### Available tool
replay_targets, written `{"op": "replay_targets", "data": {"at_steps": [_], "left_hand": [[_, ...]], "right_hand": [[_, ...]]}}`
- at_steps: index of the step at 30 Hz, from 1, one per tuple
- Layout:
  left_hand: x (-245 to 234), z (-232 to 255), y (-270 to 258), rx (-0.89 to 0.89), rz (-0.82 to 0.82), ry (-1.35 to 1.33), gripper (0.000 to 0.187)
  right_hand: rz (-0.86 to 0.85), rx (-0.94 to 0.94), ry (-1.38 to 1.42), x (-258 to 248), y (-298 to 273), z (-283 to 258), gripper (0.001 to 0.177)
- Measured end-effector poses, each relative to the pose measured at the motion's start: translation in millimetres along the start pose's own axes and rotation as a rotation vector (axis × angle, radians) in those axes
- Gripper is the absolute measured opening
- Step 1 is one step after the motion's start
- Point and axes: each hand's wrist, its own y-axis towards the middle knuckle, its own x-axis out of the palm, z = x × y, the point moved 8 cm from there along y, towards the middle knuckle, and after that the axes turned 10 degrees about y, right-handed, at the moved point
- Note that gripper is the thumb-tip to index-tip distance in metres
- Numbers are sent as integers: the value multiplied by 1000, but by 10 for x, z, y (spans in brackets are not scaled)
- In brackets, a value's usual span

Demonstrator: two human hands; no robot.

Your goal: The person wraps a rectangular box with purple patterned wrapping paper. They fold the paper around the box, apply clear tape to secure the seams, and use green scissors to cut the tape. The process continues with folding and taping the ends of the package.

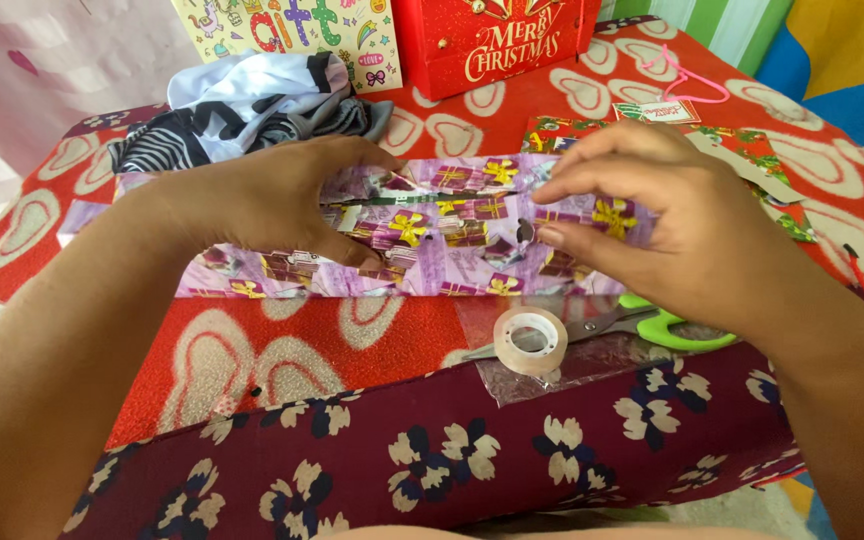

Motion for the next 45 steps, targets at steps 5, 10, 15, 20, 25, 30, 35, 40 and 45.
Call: {"op": "replay_targets", "data": {"at_steps": [5,10,15,20,25,30,35,40,45], "left_hand": [[117,145,19,199,72,5,92],[275,371,-19,371,238,81,77],[325,108,-61,123,140,147,89],[254,-61,-189,52,215,186,101],[288,55,-182,80,265,257,95],[227,164,-235,43,399,353,93],[200,181,-240,23,408,367,85],[252,132,-210,-21,350,324,90],[239,195,-247,61,474,401,87]], "right_hand": [[-145,-49,-37,296,142,22,41],[-264,-172,-164,633,251,17,58],[-370,-37,-190,683,292,135,60],[-429,83,-200,695,393,173,64],[-375,-142,-246,887,489,-72,76],[-389,-49,-299,952,496,-8,77],[-364,-71,-302,845,495,-69,71],[-413,216,-205,743,536,136,87],[-282,-183,-150,930,545,-204,96]]}}
